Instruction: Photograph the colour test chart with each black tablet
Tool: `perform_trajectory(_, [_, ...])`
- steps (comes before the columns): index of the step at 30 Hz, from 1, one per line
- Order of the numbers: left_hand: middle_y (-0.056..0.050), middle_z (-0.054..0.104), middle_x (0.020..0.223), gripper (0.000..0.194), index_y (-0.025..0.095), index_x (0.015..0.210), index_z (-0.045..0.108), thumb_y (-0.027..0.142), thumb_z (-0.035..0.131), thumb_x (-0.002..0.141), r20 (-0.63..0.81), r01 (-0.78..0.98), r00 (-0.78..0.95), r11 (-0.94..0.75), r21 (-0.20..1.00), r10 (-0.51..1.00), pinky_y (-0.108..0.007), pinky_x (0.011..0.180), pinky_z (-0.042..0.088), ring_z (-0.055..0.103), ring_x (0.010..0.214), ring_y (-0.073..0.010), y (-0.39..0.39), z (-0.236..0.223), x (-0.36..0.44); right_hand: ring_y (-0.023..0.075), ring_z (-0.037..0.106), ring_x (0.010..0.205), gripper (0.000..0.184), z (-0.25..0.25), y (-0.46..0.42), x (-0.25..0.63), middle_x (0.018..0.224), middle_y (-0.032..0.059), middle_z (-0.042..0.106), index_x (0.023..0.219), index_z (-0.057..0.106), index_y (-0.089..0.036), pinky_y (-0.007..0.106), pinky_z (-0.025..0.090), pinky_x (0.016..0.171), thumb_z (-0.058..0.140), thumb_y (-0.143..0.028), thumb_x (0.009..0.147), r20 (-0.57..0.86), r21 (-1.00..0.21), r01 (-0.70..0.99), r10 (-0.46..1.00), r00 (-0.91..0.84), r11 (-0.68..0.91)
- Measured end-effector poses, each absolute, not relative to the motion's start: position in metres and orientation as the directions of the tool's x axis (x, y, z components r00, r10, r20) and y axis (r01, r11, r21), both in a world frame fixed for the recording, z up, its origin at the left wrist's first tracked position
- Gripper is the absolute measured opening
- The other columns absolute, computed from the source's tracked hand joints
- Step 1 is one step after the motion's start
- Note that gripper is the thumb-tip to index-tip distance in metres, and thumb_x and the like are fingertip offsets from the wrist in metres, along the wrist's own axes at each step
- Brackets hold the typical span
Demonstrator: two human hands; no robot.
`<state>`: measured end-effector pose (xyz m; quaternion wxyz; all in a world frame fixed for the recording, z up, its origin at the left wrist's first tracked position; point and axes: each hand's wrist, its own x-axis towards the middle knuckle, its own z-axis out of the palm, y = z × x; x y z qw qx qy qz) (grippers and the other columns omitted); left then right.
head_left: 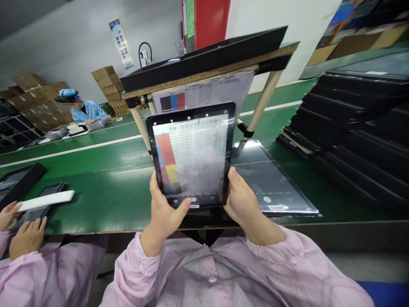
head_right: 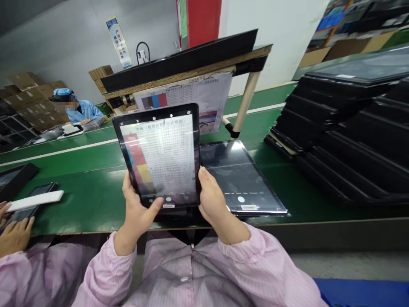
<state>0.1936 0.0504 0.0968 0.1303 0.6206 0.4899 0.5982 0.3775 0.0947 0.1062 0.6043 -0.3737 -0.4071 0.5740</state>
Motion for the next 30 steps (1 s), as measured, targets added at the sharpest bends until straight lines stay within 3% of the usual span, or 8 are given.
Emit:
perform_trajectory(4, [-0.006, 0.062, 0.135, 0.048, 0.033, 0.135, 0.053, 0.052, 0.062, 0.091, 0.327, -0.203, -0.33, -0.404, 0.892, 0.886, -0.035, 0.097, 0.055, 0.064, 0.118, -0.0221, 0.051, 0.104, 0.183, 0.0256, 0.041, 0.145, 0.065, 0.116, 0.082, 0.386, 0.154, 0.0012, 0.046, 0.145, 0.05, -0.03, 0.048, 0.036, 0.122, 0.048, -0.069, 0.093, 0.194, -0.914, -0.375, 0.979, -0.063, 0.157])
perform_trajectory(8, [0.004, 0.073, 0.12, 0.042, 0.042, 0.125, 0.064, 0.042, 0.073, 0.085, 0.12, -0.475, -0.325, -0.271, 0.837, 0.938, -0.024, 0.085, 0.059, 0.072, 0.1, -0.0139, 0.052, 0.113, 0.181, 0.0204, 0.022, 0.153, 0.063, 0.147, 0.073, 0.399, 0.164, -0.0074, 0.024, 0.157, 0.03, -0.037, 0.044, 0.021, 0.128, 0.038, -0.062, 0.1, 0.458, -0.883, -0.229, 0.862, -0.218, 0.411])
perform_trajectory(13, [0.006, 0.074, 0.123, 0.041, 0.044, 0.124, 0.068, 0.039, 0.074, 0.083, 0.09, -0.534, -0.287, -0.238, 0.811, 0.954, -0.025, 0.088, 0.059, 0.072, 0.105, -0.0151, 0.049, 0.111, 0.189, 0.0215, 0.016, 0.154, 0.073, 0.182, 0.081, 0.411, 0.166, -0.006, 0.016, 0.162, 0.016, -0.03, 0.04, 0.016, 0.129, 0.033, -0.064, 0.101, 0.561, -0.817, 0.026, 0.805, -0.192, 0.576])
perform_trajectory(18, [0.003, 0.071, 0.128, 0.047, 0.043, 0.127, 0.067, 0.037, 0.077, 0.081, 0.016, -0.537, -0.3, -0.182, 0.824, 0.954, -0.026, 0.089, 0.06, 0.071, 0.111, -0.018, 0.044, 0.104, 0.191, 0.022, 0.03, 0.15, 0.069, 0.178, 0.089, 0.418, 0.164, -0.0027, 0.023, 0.163, 0.011, -0.029, 0.039, 0.028, 0.125, 0.032, -0.058, 0.103, 0.623, -0.733, 0.211, 0.763, -0.174, 0.647])
perform_trajectory(21, [0.001, 0.072, 0.127, 0.049, 0.04, 0.127, 0.068, 0.035, 0.08, 0.079, -0.027, -0.532, -0.331, -0.163, 0.831, 0.943, -0.024, 0.089, 0.059, 0.072, 0.108, -0.0179, 0.038, 0.108, 0.193, 0.0235, 0.034, 0.148, 0.068, 0.168, 0.095, 0.425, 0.163, 0.0007, 0.027, 0.162, 0.014, -0.028, 0.043, 0.031, 0.123, 0.033, -0.057, 0.103, 0.622, -0.71, 0.274, 0.761, -0.187, 0.648])
perform_trajectory(24, [-0.004, 0.072, 0.127, 0.052, 0.034, 0.129, 0.068, 0.034, 0.081, 0.078, -0.062, -0.525, -0.313, -0.119, 0.843, 0.948, -0.025, 0.09, 0.058, 0.073, 0.106, -0.0194, 0.036, 0.122, 0.196, 0.0278, 0.039, 0.146, 0.076, 0.163, 0.102, 0.439, 0.163, 0.0047, 0.028, 0.163, 0.01, -0.03, 0.05, 0.035, 0.12, 0.031, -0.067, 0.1, 0.615, -0.721, 0.25, 0.763, -0.2, 0.646])
perform_trajectory(27, [-0.008, 0.072, 0.126, 0.059, 0.029, 0.134, 0.064, 0.031, 0.081, 0.078, -0.145, -0.494, -0.284, -0.015, 0.869, 0.948, -0.03, 0.093, 0.058, 0.073, 0.105, -0.0219, 0.042, 0.136, 0.191, 0.0297, 0.049, 0.138, 0.079, 0.158, 0.107, 0.464, 0.162, 0.0064, 0.032, 0.162, 0.004, -0.035, 0.053, 0.045, 0.111, 0.03, -0.073, 0.097, 0.578, -0.798, 0.199, 0.816, -0.018, 0.569])
perform_trajectory(30, [-0.01, 0.072, 0.125, 0.065, 0.024, 0.14, 0.059, 0.03, 0.079, 0.079, -0.214, -0.435, -0.288, 0.071, 0.898, 0.934, -0.035, 0.096, 0.058, 0.072, 0.105, -0.0241, 0.052, 0.142, 0.178, 0.0287, 0.055, 0.133, 0.072, 0.144, 0.11, 0.498, 0.157, 0.0074, 0.041, 0.16, 0.024, -0.034, 0.052, 0.047, 0.11, 0.036, -0.069, 0.098, 0.439, -0.895, 0.192, 0.871, 0.222, 0.402])
